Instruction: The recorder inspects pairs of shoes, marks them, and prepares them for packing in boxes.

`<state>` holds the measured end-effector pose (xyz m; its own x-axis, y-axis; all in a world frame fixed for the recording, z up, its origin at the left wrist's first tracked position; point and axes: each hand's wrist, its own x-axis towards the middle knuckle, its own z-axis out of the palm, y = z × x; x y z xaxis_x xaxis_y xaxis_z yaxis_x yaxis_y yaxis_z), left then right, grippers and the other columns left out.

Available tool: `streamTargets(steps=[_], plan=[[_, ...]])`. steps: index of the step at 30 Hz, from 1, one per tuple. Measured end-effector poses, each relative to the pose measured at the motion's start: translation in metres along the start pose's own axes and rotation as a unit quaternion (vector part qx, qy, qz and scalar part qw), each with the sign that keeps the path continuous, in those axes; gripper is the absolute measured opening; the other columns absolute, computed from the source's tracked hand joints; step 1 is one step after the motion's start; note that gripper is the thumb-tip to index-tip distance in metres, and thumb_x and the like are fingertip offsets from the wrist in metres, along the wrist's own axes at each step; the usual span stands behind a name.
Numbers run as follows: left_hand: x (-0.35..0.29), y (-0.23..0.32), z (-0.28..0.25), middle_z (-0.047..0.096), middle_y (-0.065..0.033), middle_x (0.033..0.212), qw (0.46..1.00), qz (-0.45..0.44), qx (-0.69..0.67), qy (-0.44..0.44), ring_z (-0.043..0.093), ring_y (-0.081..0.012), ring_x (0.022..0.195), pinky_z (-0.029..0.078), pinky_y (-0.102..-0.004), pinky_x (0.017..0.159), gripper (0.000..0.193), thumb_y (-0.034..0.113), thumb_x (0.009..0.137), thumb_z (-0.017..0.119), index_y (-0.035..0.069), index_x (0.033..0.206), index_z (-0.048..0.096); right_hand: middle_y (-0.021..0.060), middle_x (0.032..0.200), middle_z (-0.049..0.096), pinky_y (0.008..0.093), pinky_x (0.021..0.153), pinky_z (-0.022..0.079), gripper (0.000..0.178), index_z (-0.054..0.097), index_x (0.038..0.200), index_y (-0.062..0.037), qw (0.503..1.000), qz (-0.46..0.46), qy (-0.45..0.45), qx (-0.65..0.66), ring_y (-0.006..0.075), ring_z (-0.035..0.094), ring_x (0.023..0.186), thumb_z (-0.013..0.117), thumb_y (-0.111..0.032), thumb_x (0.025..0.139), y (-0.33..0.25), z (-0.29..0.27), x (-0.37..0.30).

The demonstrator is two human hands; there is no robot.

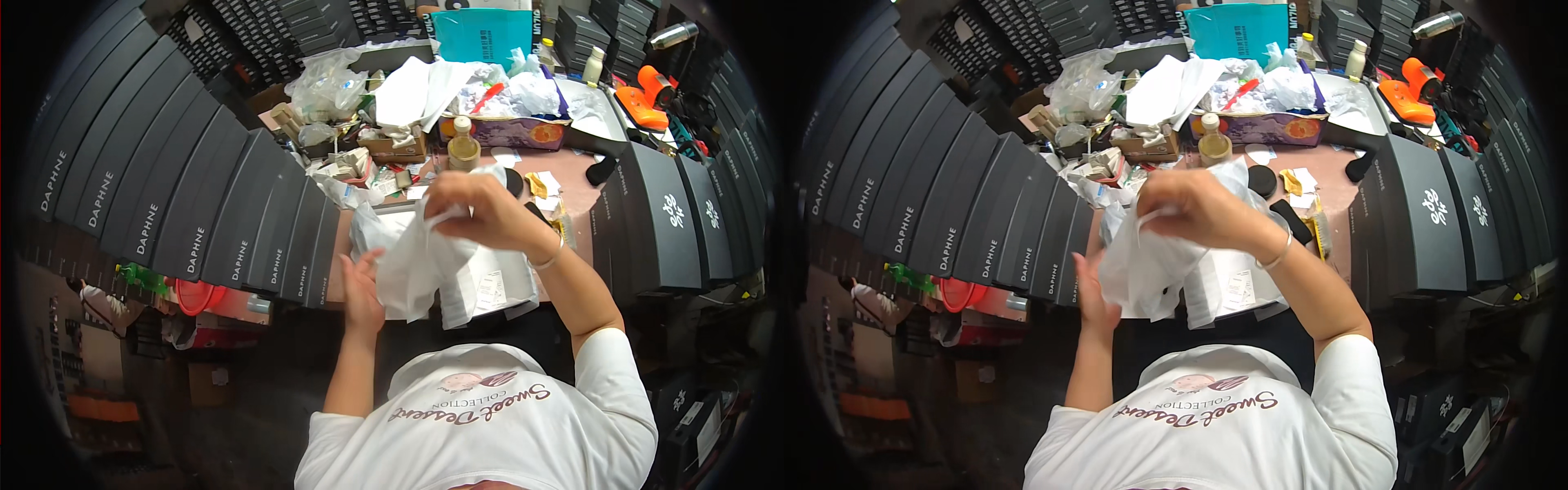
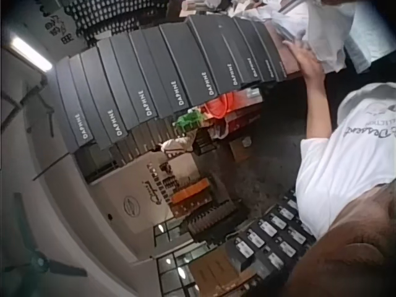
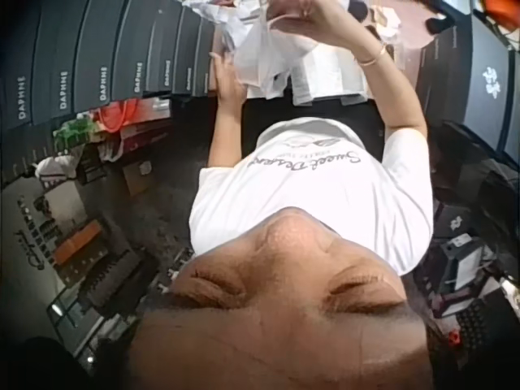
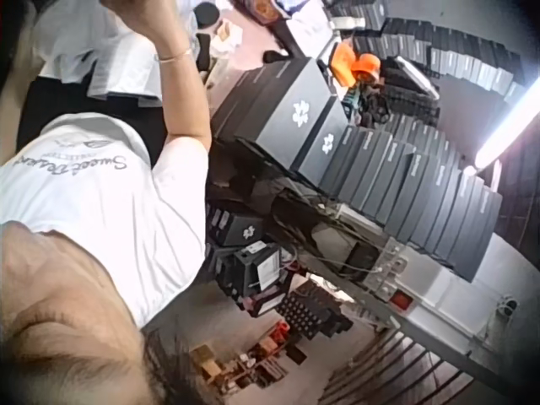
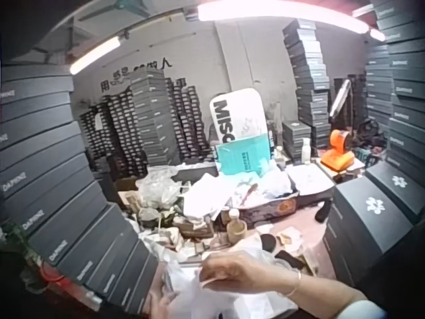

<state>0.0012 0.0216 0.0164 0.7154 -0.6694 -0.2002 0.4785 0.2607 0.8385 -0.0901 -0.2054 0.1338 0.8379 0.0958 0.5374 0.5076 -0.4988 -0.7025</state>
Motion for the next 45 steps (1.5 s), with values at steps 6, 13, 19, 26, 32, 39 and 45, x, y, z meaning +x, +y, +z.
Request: streamTargets(steps=[6, 13, 19, 26, 32, 39, 45], plan=[[-0.031, -0.056, -0.002, 0.052, -0.0125, 0.126, 0.955, -0.188, -0.184, -0.137, 0.059, -0.0265, 0.108, 0.051, -0.0384, 0.088, 0.081, 0.068, 0.085, 0.04, 0.004, 0.134, 0.042, 0.0101, 0.088, 0.06, 0.037, 0.071, 0.05, 0.023, 0.059, 0.093, -0.0031, 0.982, -0.033, -0.156, 0.1, 0.0307, 0.06, 0.08, 0.07, 0.0, 0.072, -0.014, 0.064, -0.041], [-0.032, -0.058, 0.013, 0.057, -0.0086, 0.108, 0.988, 0.09, -0.046, 0.118, 0.061, -0.0176, 0.091, 0.055, -0.0336, 0.076, 0.056, 0.014, 0.08, 0.073, 0.004, 0.127, 0.044, 0.0055, 0.094, 0.06, 0.0242, 0.066, 0.048, 0.022, 0.058, 0.105, 0.0004, 0.953, 0.26, 0.146, 0.057, 0.0115, 0.058, 0.079, 0.055, 0.003, 0.083, 0.033, 0.084, -0.131], [-0.016, -0.082, 0.056, 0.041, -0.0203, 0.129, 0.857, 0.377, 0.35, 0.019, 0.043, -0.0336, 0.123, 0.038, -0.0374, 0.102, 0.091, 0.005, 0.069, 0.076, 0.005, 0.145, 0.026, 0.0097, 0.126, 0.055, 0.0428, 0.103, 0.038, 0.042, 0.048, 0.128, -0.0038, 0.685, 0.184, 0.242, 0.662, 0.0243, 0.052, 0.117, 0.054, -0.026, 0.094, 0.051, 0.095, -0.159], [-0.03, -0.126, 0.074, 0.035, -0.0203, 0.135, 0.843, 0.374, 0.375, -0.096, 0.044, -0.0382, 0.123, 0.044, -0.0418, 0.096, 0.084, 0.013, 0.074, 0.075, 0.014, 0.144, 0.031, 0.0112, 0.127, 0.055, 0.0395, 0.098, 0.043, 0.048, 0.047, 0.131, -0.0031, 0.693, 0.383, 0.402, 0.46, 0.0247, 0.054, 0.113, 0.053, -0.034, 0.095, 0.082, 0.076, -0.186], [-0.05, -0.144, 0.001, 0.063, -0.013, 0.087, 0.942, -0.189, 0.256, -0.11, 0.061, -0.0227, 0.073, 0.051, -0.0334, 0.069, 0.041, 0.041, 0.083, 0.069, 0.002, 0.093, 0.065, 0.0101, 0.127, 0.056, 0.0418, 0.101, 0.039, 0.048, 0.05, 0.128, -0.0014, 0.729, 0.328, 0.379, 0.466, 0.0259, 0.053, 0.114, 0.051, -0.035, 0.095, 0.134, 0.016, -0.224], [-0.023, -0.216, -0.017, 0.063, -0.0032, 0.094, 0.926, -0.278, -0.242, 0.078, 0.059, -0.0171, 0.095, 0.048, -0.0401, 0.079, 0.038, 0.041, 0.084, 0.069, 0.009, 0.102, 0.062, 0.0097, 0.129, 0.053, 0.0418, 0.099, 0.041, 0.051, 0.049, 0.129, -0.0005, 0.744, 0.387, 0.372, 0.396, 0.0252, 0.052, 0.115, 0.056, -0.035, 0.092, 0.139, 0.04, -0.236], [-0.027, -0.14, 0.017, 0.065, -0.0163, 0.106, 0.857, 0.33, 0.395, 0.001, 0.062, -0.0263, 0.103, 0.048, -0.0372, 0.088, 0.03, 0.012, 0.081, 0.068, 0.001, 0.109, 0.063, 0.0102, 0.102, 0.061, 0.0413, 0.078, 0.052, 0.021, 0.056, 0.106, -0.0033, 0.755, 0.436, 0.389, 0.296, 0.0244, 0.06, 0.098, 0.056, -0.015, 0.089, 0.096, 0.044, -0.212]])
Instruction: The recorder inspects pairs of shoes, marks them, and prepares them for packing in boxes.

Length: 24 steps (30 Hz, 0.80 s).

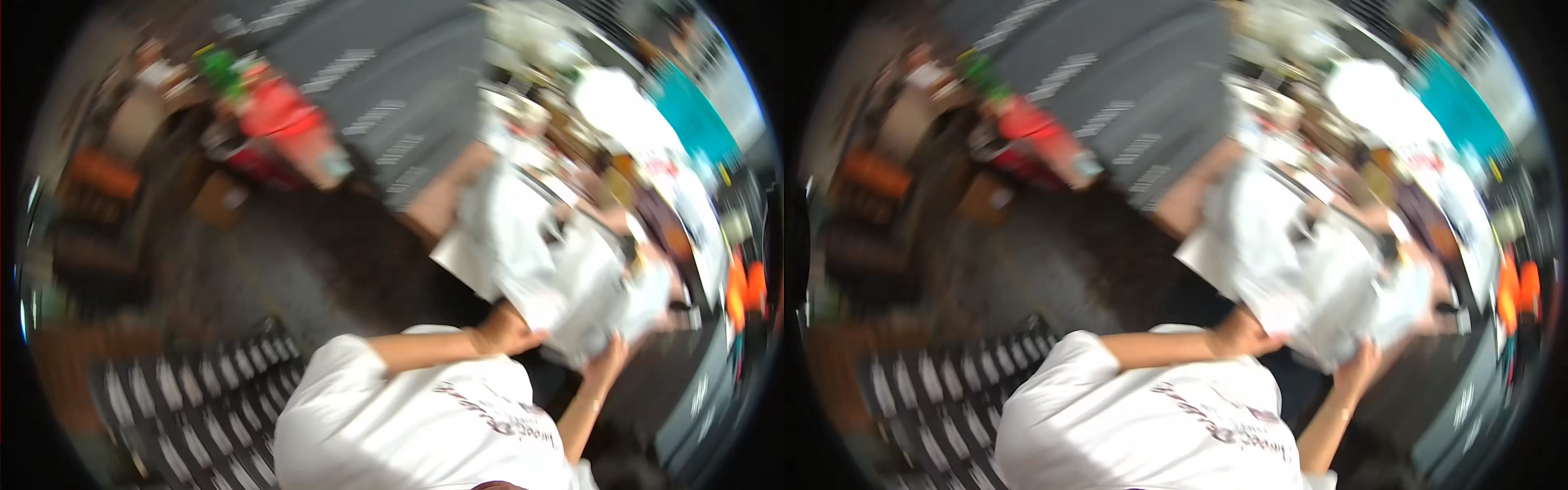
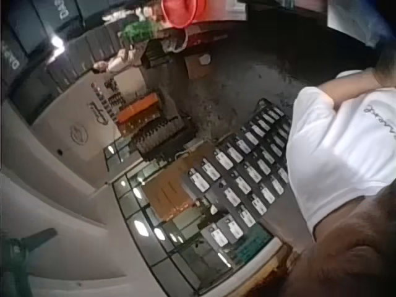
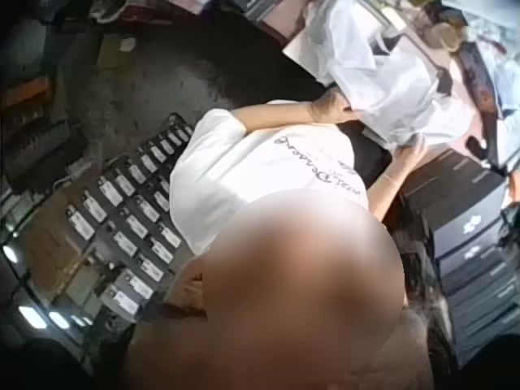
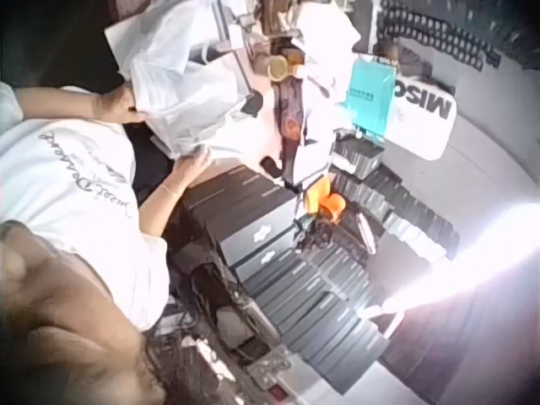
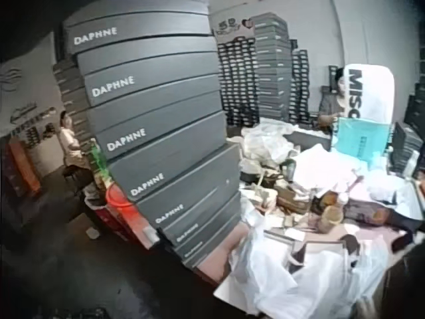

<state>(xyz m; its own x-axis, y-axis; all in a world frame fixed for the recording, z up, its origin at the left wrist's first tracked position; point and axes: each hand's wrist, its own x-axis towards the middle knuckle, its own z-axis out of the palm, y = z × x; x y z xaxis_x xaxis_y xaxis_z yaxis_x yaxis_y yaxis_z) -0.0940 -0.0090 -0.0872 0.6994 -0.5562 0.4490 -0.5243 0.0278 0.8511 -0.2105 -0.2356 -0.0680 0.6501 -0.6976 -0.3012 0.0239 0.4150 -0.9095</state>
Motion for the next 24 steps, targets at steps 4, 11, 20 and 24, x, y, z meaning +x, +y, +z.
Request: streamTargets(steps=[4, 11, 20, 24], plan=[[0.012, -0.018, 0.004, 0.066, -0.0038, 0.097, 0.913, -0.295, -0.269, 0.086, 0.06, -0.0091, 0.085, 0.047, -0.023, 0.073, 0.017, 0.014, 0.093, 0.06, 0.002, 0.104, 0.062, 0.0088, 0.107, 0.061, 0.0382, 0.083, 0.051, 0.027, 0.051, 0.115, -0.0035, 0.992, -0.07, 0.026, 0.105, 0.0211, 0.06, 0.098, 0.056, -0.013, 0.09, -0.002, -0.022, -0.012], [-0.008, -0.025, -0.007, 0.058, -0.0094, 0.119, 0.819, -0.36, -0.401, 0.196, 0.057, -0.0164, 0.107, 0.047, -0.0319, 0.091, 0.025, 0.009, 0.096, 0.051, -0.001, 0.119, 0.054, 0.0085, 0.109, 0.063, 0.0314, 0.084, 0.05, 0.034, 0.053, 0.12, 0.0016, 0.991, -0.01, -0.113, 0.064, 0.0171, 0.062, 0.096, 0.056, -0.014, 0.09, -0.014, 0.004, -0.01], [0.009, 0.005, 0.0, 0.053, -0.0147, 0.122, 0.978, -0.129, -0.154, 0.048, 0.056, -0.022, 0.106, 0.049, -0.0313, 0.085, 0.035, 0.006, 0.09, 0.058, 0.0, 0.125, 0.051, 0.0288, 0.091, 0.059, 0.0513, 0.076, 0.045, 0.031, 0.051, 0.1, 0.0051, 0.777, -0.16, -0.231, -0.564, 0.0474, 0.057, 0.087, 0.059, -0.02, 0.082, 0.079, 0.042, 0.032], [0.022, 0.007, -0.011, 0.057, 0.0011, 0.082, 0.932, -0.259, -0.238, 0.084, 0.048, -0.005, 0.071, 0.04, -0.0197, 0.063, 0.021, 0.017, 0.096, 0.054, -0.003, 0.092, 0.062, 0.0266, 0.094, 0.059, 0.0502, 0.077, 0.047, 0.031, 0.052, 0.1, 0.0038, 0.793, -0.146, -0.197, -0.558, 0.0456, 0.058, 0.087, 0.06, -0.02, 0.081, 0.046, 0.049, 0.02]])
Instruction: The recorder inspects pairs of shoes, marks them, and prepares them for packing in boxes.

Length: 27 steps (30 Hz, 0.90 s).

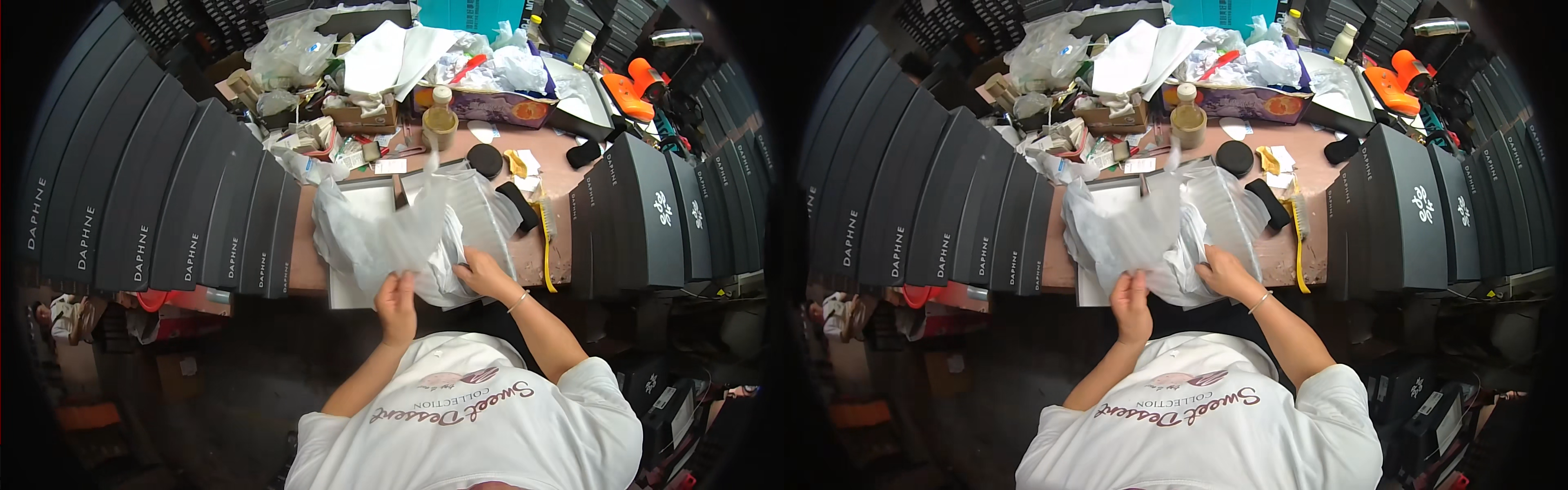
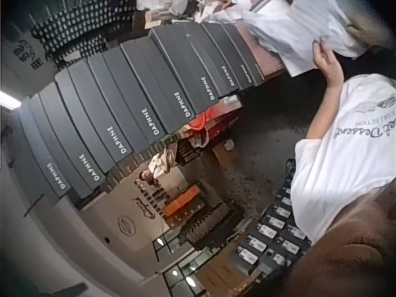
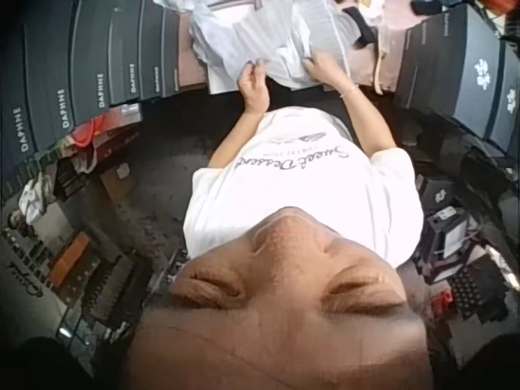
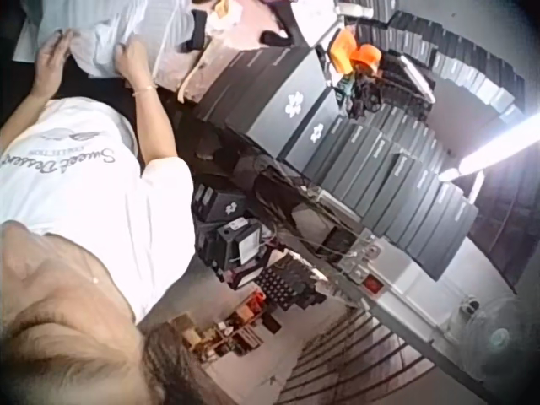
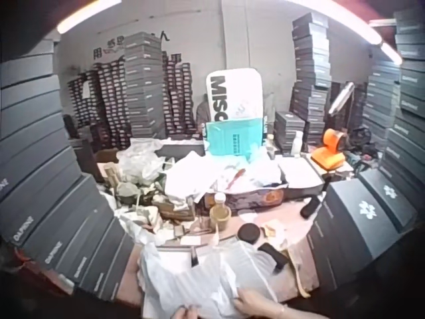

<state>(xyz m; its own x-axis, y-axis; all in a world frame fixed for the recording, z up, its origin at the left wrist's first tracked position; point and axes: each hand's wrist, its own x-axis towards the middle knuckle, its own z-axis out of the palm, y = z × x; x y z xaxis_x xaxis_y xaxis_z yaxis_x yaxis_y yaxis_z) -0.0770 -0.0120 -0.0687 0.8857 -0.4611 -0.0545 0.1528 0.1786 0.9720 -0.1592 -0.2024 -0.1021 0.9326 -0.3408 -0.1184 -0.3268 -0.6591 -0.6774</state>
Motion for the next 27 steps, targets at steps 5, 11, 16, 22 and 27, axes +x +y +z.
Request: streamTargets(steps=[5, 11, 16, 22, 27], plan=[[-0.013, -0.025, 0.002, 0.064, -0.0131, 0.087, 0.96, 0.103, 0.202, -0.165, 0.062, -0.0218, 0.075, 0.049, -0.0302, 0.069, 0.015, 0.011, 0.088, 0.063, -0.003, 0.096, 0.064, 0.0215, 0.103, 0.062, 0.0471, 0.08, 0.049, 0.034, 0.054, 0.109, 0.0007, 0.991, -0.001, -0.015, -0.136, 0.0412, 0.06, 0.092, 0.06, -0.018, 0.082, -0.001, 0.033, 0.019], [0.009, -0.008, -0.009, 0.059, -0.0208, 0.119, 0.93, 0.201, 0.289, -0.107, 0.057, -0.0338, 0.113, 0.047, -0.0378, 0.094, 0.029, 0.008, 0.087, 0.061, -0.004, 0.113, 0.06, 0.0172, 0.101, 0.066, 0.0344, 0.08, 0.05, 0.038, 0.056, 0.119, 0.0007, 0.972, -0.036, 0.23, 0.036, 0.0288, 0.064, 0.092, 0.06, -0.011, 0.084, -0.006, -0.05, -0.023], [0.068, -0.011, 0.06, 0.044, -0.0257, 0.136, 0.805, 0.255, 0.487, -0.222, 0.035, -0.0364, 0.133, 0.022, -0.0498, 0.111, 0.056, 0.03, 0.088, 0.059, -0.008, 0.127, 0.048, 0.0095, 0.089, 0.066, 0.0309, 0.073, 0.05, 0.022, 0.062, 0.095, 0.0034, 0.932, 0.09, 0.227, 0.267, 0.0192, 0.063, 0.083, 0.054, -0.017, 0.093, 0.124, -0.021, -0.018], [0.085, -0.045, 0.081, 0.057, -0.0233, 0.119, 0.582, 0.138, 0.687, -0.412, 0.044, -0.0346, 0.125, 0.023, -0.0511, 0.109, 0.051, 0.04, 0.086, 0.059, -0.005, 0.111, 0.061, -0.0008, 0.058, 0.044, 0.0296, 0.05, 0.036, 0.028, 0.055, 0.073, 0.0012, 0.939, 0.065, 0.313, 0.128, 0.0095, 0.039, 0.056, 0.053, -0.018, 0.094, 0.111, -0.028, 0.014], [0.067, -0.021, 0.054, 0.066, -0.0163, 0.101, 0.904, 0.236, 0.253, -0.25, 0.062, -0.0303, 0.1, 0.045, -0.0423, 0.093, 0.024, 0.016, 0.085, 0.063, -0.002, 0.101, 0.064, 0.0181, 0.106, 0.059, 0.0315, 0.072, 0.048, 0.045, 0.049, 0.127, 0.0011, 0.906, 0.003, 0.422, 0.001, 0.0193, 0.059, 0.082, 0.063, -0.01, 0.086, 0.027, -0.143, 0.015]])
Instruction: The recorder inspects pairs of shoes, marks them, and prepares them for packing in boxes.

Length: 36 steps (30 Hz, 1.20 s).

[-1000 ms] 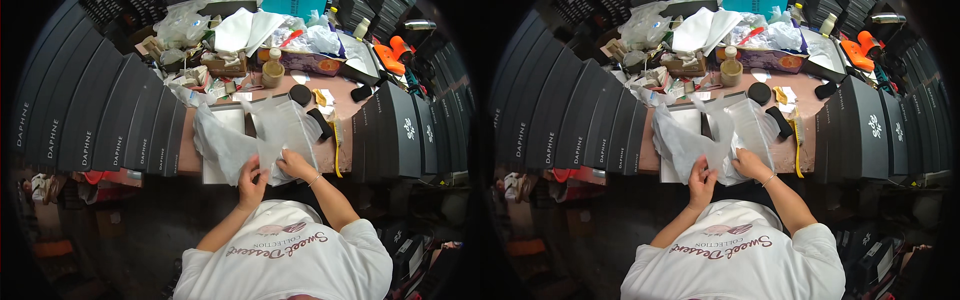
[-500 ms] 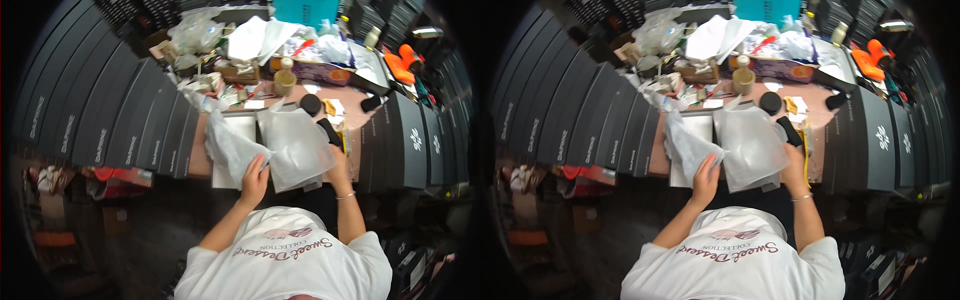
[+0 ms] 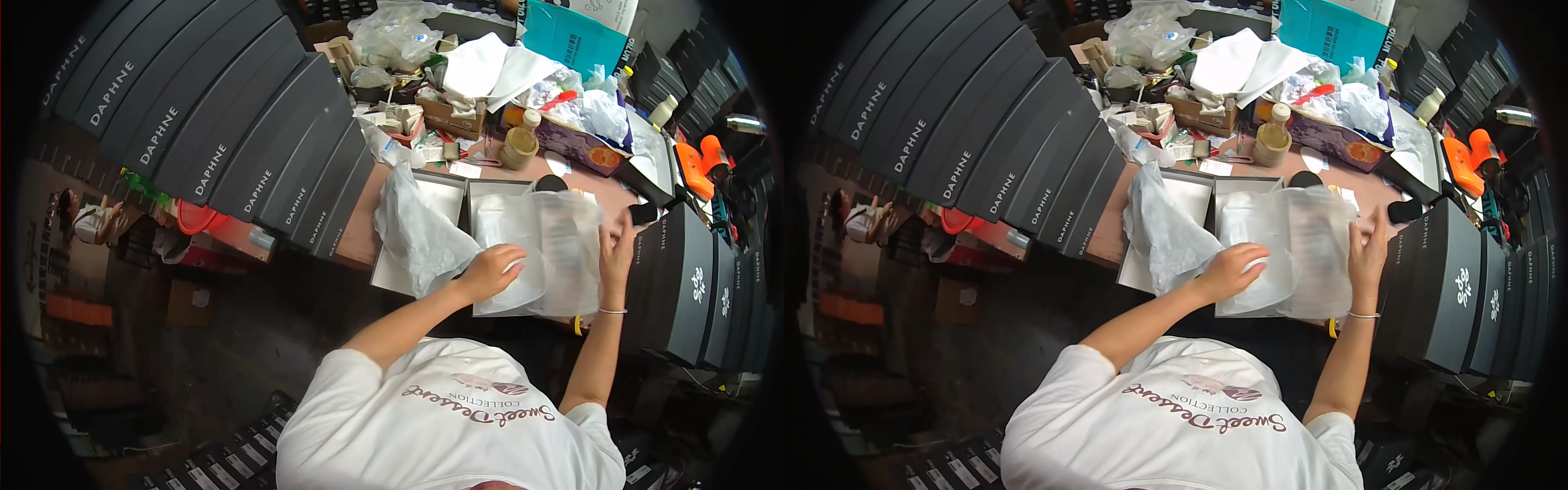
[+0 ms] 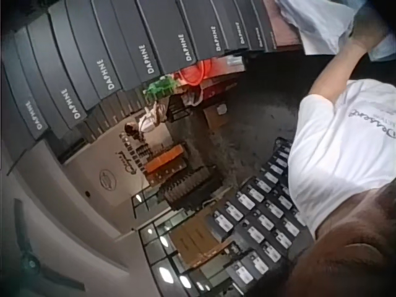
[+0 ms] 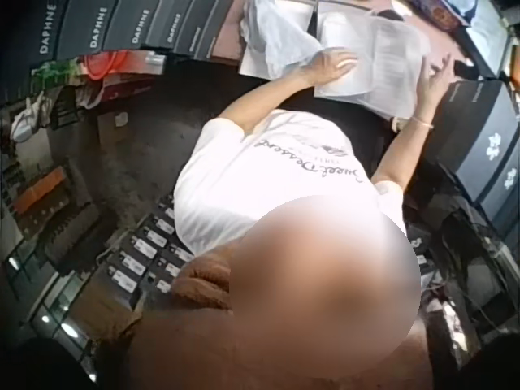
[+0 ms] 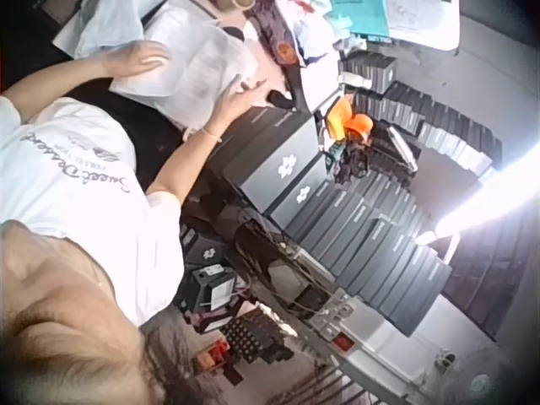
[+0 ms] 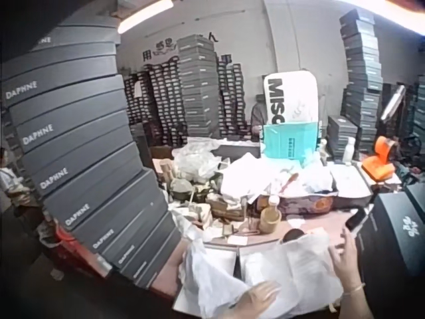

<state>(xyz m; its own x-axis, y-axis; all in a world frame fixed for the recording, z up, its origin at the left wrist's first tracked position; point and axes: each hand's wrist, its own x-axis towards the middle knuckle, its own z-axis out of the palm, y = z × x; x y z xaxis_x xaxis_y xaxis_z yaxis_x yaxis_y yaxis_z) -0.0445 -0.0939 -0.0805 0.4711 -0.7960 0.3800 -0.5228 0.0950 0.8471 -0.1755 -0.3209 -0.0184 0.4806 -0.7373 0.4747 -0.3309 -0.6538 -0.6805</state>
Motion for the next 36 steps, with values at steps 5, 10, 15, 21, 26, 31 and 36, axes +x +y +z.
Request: streamTargets(steps=[5, 10, 15, 21, 26, 31, 36], plan=[[-0.056, 0.043, -0.076, 0.063, -0.0155, 0.105, 0.977, 0.029, 0.07, 0.2, 0.062, -0.029, 0.099, 0.048, -0.0355, 0.089, 0.02, 0.005, 0.085, 0.06, -0.001, 0.104, 0.061, 0.0236, 0.133, 0.045, 0.0511, 0.107, 0.029, 0.09, 0.031, 0.144, -0.0136, 0.922, -0.245, -0.291, -0.078, 0.0381, 0.039, 0.128, 0.08, -0.019, 0.068, -0.133, 0.033, -0.041], [-0.124, -0.013, -0.11, 0.047, -0.0121, 0.132, 0.874, -0.244, -0.147, 0.394, 0.042, -0.0239, 0.126, 0.033, -0.0377, 0.106, 0.038, 0.018, 0.096, 0.053, 0.001, 0.129, 0.046, 0.0123, 0.096, 0.06, 0.056, 0.1, 0.031, 0.051, 0.053, 0.123, -0.0154, 0.853, -0.336, -0.361, -0.173, 0.0305, 0.055, 0.102, 0.068, -0.016, 0.074, -0.127, 0.145, -0.084], [-0.15, -0.058, -0.119, 0.034, -0.0093, 0.145, 0.69, -0.385, -0.551, 0.269, 0.033, -0.029, 0.134, 0.03, -0.0478, 0.108, 0.065, 0.054, 0.095, 0.041, 0.007, 0.14, 0.034, 0.0102, 0.075, 0.057, 0.0382, 0.069, 0.049, 0.02, 0.061, 0.096, -0.0072, 0.873, -0.359, -0.319, 0.087, 0.0289, 0.059, 0.075, 0.059, -0.005, 0.076, -0.206, 0.164, -0.063], [-0.132, -0.097, -0.083, 0.056, -0.0165, 0.12, 0.683, -0.379, -0.583, 0.223, 0.059, -0.0306, 0.103, 0.05, -0.0457, 0.087, 0.063, 0.054, 0.094, 0.041, 0.005, 0.134, 0.043, 0.0096, 0.079, 0.055, 0.0378, 0.066, 0.049, 0.014, 0.057, 0.09, -0.004, 0.774, -0.421, -0.428, 0.204, 0.0266, 0.058, 0.076, 0.06, -0.008, 0.077, -0.22, 0.114, -0.136], [-0.107, -0.026, -0.118, 0.058, -0.0144, 0.117, 0.9, -0.297, -0.244, 0.205, 0.057, -0.0261, 0.108, 0.048, -0.0368, 0.091, 0.069, 0.011, 0.074, 0.076, 0.007, 0.135, 0.043, 0.0156, 0.119, 0.055, 0.0349, 0.081, 0.051, 0.041, 0.052, 0.121, -0.0026, 0.665, 0.022, -0.634, 0.395, 0.0237, 0.061, 0.099, 0.065, -0.015, 0.084, -0.128, 0.048, -0.119], [-0.024, 0.026, -0.152, 0.056, -0.0134, 0.12, 0.98, -0.199, 0.006, -0.016, 0.057, -0.0231, 0.108, 0.047, -0.0346, 0.092, 0.085, -0.003, 0.065, 0.079, 0.007, 0.138, 0.038, 0.0135, 0.142, 0.041, 0.0427, 0.1, 0.041, 0.079, 0.03, 0.145, -0.0081, 0.764, 0.097, -0.449, 0.454, 0.0273, 0.047, 0.125, 0.073, -0.022, 0.081, -0.079, -0.025, -0.086], [0.06, -0.022, -0.084, 0.052, -0.0149, 0.127, 0.866, -0.287, -0.389, 0.125, 0.056, -0.0239, 0.112, 0.046, -0.035, 0.096, 0.081, -0.002, 0.078, 0.067, 0.01, 0.145, 0.023, 0.0253, 0.132, 0.047, 0.0394, 0.101, 0.039, 0.08, 0.029, 0.143, -0.0027, 0.949, -0.055, -0.275, 0.148, 0.0421, 0.046, 0.123, 0.071, -0.006, 0.075, -0.092, -0.009, -0.09]])
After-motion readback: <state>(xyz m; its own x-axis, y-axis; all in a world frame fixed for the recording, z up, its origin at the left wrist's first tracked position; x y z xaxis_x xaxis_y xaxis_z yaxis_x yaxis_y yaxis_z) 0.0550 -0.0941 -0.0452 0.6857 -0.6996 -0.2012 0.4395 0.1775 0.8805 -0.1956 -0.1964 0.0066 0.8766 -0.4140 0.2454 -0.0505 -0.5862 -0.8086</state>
